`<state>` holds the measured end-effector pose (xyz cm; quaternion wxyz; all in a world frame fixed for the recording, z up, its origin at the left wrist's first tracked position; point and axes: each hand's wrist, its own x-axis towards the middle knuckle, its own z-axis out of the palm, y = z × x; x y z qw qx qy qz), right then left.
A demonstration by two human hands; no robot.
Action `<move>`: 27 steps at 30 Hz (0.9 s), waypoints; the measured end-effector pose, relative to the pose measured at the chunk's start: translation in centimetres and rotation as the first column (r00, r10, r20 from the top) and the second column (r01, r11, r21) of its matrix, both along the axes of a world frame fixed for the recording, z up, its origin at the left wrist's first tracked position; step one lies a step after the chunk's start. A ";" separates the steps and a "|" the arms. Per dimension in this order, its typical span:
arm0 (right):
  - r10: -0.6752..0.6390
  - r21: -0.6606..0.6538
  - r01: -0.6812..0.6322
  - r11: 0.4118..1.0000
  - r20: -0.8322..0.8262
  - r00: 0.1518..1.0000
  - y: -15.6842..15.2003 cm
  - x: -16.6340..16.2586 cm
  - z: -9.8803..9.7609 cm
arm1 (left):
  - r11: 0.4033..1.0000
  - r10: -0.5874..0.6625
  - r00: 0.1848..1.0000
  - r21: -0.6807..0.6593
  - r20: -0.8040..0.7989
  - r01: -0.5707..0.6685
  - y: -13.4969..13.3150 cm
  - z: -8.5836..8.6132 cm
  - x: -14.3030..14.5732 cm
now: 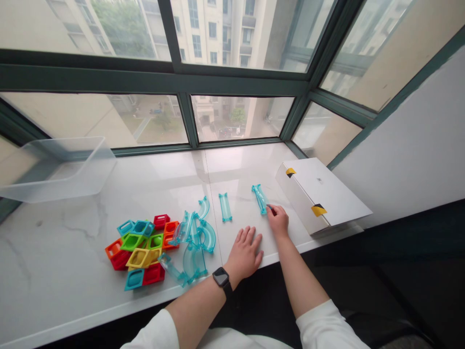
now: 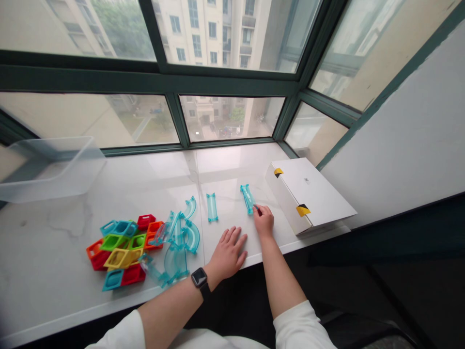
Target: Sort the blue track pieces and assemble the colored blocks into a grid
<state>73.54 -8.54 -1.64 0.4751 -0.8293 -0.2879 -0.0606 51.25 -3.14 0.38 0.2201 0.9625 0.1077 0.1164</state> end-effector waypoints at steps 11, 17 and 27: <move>-0.036 -0.010 0.036 0.999 0.005 0.999 0.1 0.0 -0.1 | 1.000 0.001 1.000 -0.015 0.010 -0.001 0.0 -0.1 0.0; -0.106 0.076 0.116 0.990 -0.122 0.987 0.0 0.1 0.1 | 1.000 0.002 1.000 -0.012 0.001 -0.002 0.0 0.2 0.0; 0.078 0.227 -0.027 0.974 -0.220 0.972 -2.5 -1.0 2.1 | 0.678 0.318 0.945 -0.716 0.079 -0.169 2.1 1.6 1.4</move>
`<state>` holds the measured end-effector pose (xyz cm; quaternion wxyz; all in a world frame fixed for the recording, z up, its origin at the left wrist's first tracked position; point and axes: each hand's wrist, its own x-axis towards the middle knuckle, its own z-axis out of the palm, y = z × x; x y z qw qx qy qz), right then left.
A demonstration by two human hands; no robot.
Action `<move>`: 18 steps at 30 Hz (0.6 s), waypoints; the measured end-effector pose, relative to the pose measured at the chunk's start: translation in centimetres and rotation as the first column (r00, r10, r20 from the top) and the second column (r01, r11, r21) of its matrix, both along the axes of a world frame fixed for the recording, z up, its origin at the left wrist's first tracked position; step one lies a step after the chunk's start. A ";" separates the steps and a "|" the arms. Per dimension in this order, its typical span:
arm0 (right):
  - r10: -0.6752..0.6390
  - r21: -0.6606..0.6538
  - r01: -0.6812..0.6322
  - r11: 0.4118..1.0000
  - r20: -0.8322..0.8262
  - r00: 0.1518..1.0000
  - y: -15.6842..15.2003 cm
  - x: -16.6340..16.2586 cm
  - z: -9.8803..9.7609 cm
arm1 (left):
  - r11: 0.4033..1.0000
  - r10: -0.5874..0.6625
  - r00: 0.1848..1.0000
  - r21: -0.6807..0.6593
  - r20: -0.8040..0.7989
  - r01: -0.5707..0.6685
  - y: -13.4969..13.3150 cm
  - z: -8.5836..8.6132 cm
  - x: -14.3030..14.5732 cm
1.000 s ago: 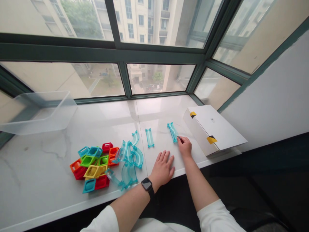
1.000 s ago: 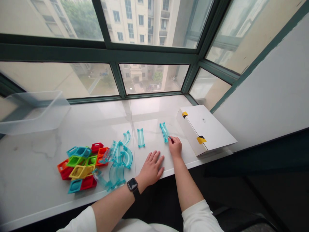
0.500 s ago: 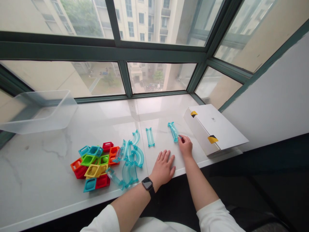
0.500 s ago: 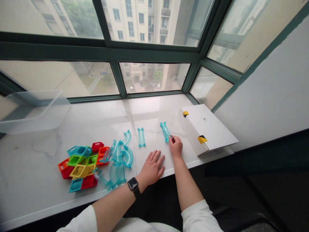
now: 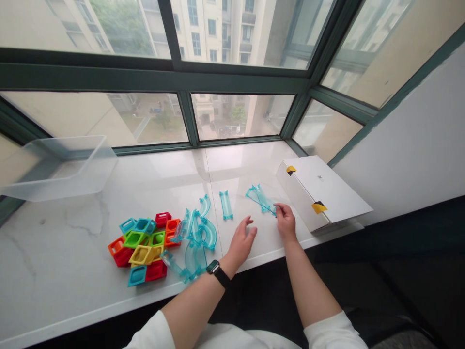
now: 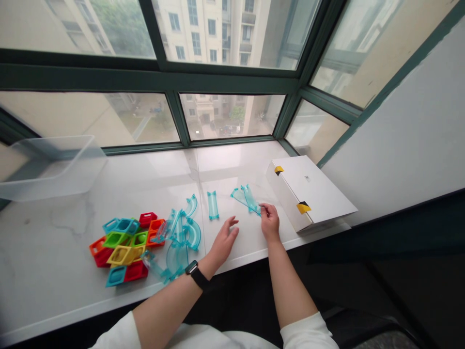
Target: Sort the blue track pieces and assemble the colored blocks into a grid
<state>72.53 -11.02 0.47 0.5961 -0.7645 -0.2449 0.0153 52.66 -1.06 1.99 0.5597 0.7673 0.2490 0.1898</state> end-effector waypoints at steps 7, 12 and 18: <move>0.397 -0.012 -0.403 0.915 -0.141 0.907 -1.4 0.5 4.1 | 0.904 0.187 0.982 -0.395 0.022 -0.163 3.7 4.0 1.5; 0.511 -0.003 -0.532 0.847 -0.278 0.814 -2.0 2.0 6.2 | 0.989 0.003 0.992 -0.148 -0.126 -0.022 4.3 5.2 0.4; 0.353 0.161 -0.314 0.935 -0.400 0.846 -1.5 2.8 5.6 | 0.946 -0.266 0.942 -0.240 -0.205 0.215 3.0 4.6 0.2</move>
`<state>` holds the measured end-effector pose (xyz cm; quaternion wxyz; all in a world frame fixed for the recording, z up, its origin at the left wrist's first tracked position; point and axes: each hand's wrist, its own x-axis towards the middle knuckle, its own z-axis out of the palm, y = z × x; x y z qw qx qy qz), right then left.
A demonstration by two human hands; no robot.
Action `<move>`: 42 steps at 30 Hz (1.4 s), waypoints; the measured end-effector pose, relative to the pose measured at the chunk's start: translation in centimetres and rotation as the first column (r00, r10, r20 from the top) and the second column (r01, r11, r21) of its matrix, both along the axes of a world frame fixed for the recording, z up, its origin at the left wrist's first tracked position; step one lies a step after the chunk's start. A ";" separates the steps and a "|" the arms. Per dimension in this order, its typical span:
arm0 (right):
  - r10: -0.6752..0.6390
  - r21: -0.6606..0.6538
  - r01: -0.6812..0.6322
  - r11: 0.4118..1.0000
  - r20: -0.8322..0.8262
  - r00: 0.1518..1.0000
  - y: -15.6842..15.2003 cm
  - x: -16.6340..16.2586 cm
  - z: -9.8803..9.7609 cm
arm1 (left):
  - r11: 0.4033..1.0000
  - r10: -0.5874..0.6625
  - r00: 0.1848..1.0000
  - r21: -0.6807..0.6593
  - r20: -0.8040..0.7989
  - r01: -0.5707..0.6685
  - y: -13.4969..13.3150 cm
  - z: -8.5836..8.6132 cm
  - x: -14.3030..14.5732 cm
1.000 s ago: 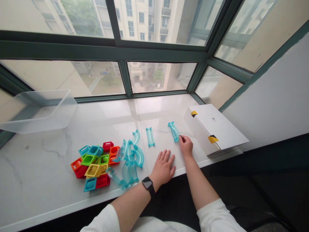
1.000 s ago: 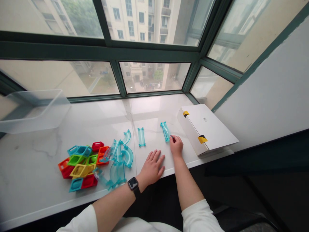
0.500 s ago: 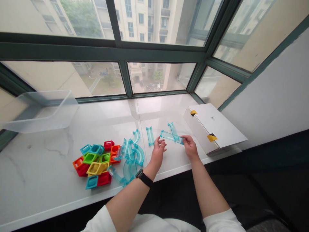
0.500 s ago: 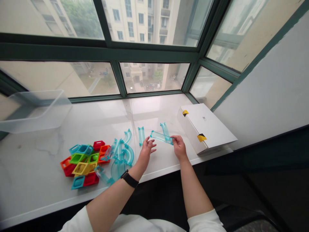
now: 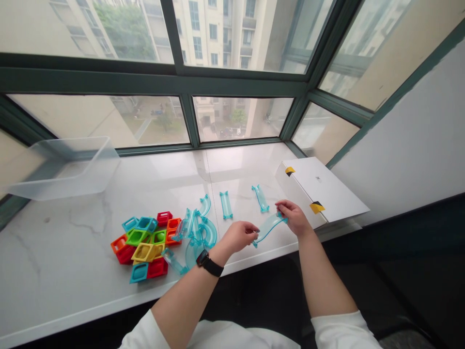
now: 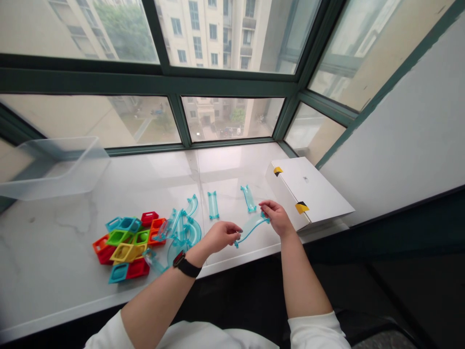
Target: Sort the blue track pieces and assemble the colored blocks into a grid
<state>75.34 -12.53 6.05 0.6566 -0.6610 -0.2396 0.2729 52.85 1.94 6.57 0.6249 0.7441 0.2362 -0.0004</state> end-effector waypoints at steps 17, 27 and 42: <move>-0.080 -0.138 0.098 0.986 0.127 0.989 0.3 -9.3 -4.1 | 0.906 0.422 0.888 -0.129 0.185 -0.403 -2.0 -2.1 3.3; -0.152 -0.147 0.192 0.970 0.248 0.957 0.8 -7.6 -3.0 | 0.941 0.219 0.923 0.182 0.315 -0.285 -2.9 -1.3 4.2; -0.051 -0.156 0.054 0.986 0.024 0.998 0.6 -7.5 -4.2 | 0.945 0.217 0.971 0.225 0.104 -0.236 -1.9 -2.6 4.6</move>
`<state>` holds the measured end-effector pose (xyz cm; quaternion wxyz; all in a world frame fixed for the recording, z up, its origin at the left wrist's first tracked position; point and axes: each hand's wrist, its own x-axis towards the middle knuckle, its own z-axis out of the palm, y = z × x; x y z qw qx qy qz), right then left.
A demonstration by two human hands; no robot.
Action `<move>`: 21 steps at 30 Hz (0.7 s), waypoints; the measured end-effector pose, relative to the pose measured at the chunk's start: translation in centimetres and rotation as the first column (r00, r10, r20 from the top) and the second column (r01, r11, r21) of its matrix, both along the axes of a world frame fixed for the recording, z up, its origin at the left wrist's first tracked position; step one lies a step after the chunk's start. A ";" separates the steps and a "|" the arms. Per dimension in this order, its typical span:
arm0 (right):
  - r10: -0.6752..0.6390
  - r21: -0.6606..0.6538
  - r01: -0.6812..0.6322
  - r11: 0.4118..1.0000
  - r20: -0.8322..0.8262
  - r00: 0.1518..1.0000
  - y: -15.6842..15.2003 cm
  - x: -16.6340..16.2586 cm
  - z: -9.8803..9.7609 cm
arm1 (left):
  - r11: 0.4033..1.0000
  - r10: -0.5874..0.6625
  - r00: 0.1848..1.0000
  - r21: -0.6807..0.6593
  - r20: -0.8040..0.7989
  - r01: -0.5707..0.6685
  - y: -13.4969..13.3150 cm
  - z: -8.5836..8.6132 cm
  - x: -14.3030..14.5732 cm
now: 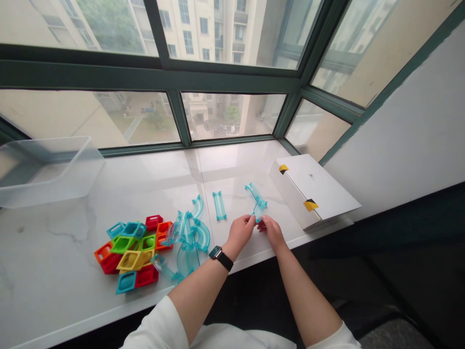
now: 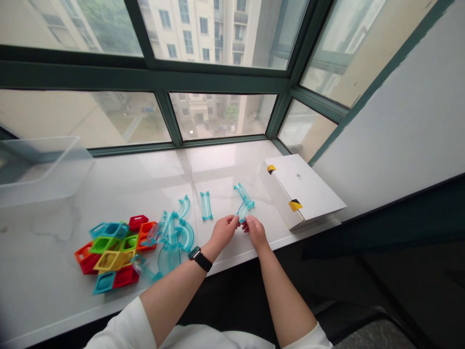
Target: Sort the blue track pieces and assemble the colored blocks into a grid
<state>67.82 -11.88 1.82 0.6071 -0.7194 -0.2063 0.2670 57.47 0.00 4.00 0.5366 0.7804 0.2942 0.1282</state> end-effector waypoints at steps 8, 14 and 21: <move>-0.039 -0.155 0.061 0.986 0.145 0.989 -0.4 -0.2 0.1 | 0.975 -0.104 0.995 0.196 0.005 0.101 -1.0 -0.1 -1.6; -0.134 -0.155 0.203 0.967 0.368 0.920 -0.3 2.9 1.7 | 0.861 -0.151 0.986 0.499 0.067 0.098 -2.1 -2.0 -3.7; -0.092 -0.232 0.279 0.932 0.594 0.799 1.7 9.1 0.9 | 0.775 -0.231 0.973 0.608 0.024 0.169 -2.4 -2.7 -4.0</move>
